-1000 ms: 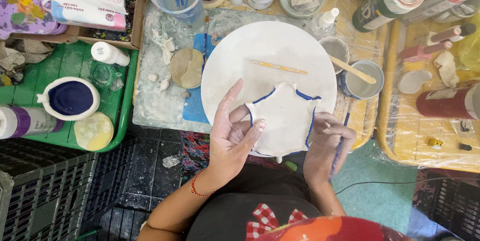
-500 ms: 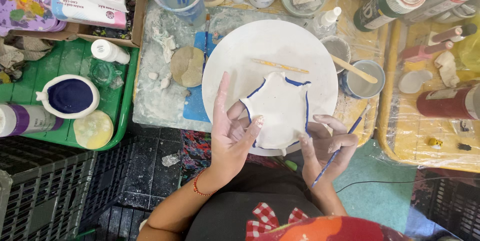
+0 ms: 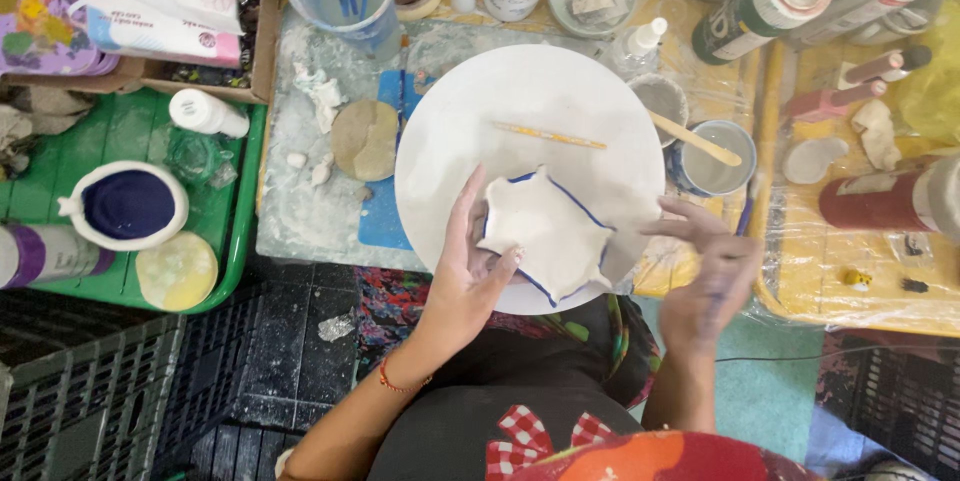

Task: The person applies paint or glaze to a small ceramic bowl and a flat decorative ceramic piece using a paintbrush. They rotate the objects by hand to coat the edges and surfaces evenly.

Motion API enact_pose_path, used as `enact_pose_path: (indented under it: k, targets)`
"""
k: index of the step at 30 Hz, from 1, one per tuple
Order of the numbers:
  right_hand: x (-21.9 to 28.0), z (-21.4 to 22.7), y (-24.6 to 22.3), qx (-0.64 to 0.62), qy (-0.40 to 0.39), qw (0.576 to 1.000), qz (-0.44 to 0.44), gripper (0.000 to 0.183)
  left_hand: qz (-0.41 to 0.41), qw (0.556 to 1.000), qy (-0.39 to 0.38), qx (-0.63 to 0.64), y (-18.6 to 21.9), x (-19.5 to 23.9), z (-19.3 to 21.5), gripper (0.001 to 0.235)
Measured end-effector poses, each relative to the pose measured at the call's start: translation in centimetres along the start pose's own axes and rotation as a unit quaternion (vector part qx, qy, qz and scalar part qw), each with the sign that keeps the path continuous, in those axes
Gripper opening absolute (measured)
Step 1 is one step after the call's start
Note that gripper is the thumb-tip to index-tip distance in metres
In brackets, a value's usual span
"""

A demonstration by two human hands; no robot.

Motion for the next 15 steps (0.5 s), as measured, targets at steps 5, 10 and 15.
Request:
enact_pose_path:
  k: [5, 10, 15]
  targets:
    - [0.8, 7.1, 3.1, 0.112, 0.123, 0.986, -0.030, 0.056, -0.036, 0.996, -0.006, -0.083, 0.1, 0.4, -1.1, 0.092]
    - [0.5, 9.9, 4.7, 0.117, 0.162, 0.975, -0.095, 0.036, -0.056, 0.962, -0.033, -0.265, 2.5, 0.5, -1.9, 0.117]
    - [-2.5, 7.1, 4.9, 0.312, 0.015, 0.944, -0.108, 0.020, -0.045, 0.946, -0.026, -0.321, 3.5, 0.0, -1.3, 0.121]
Point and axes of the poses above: each hand's wrist, its own x-axis away from the middle knuckle, its own z-axis out of the back of the hand, y = z × x, the point moved 6 cm from there along -x, towards the middle knuckle, and after that the axes turned 9 degrees about z, right-handed, at the moved point
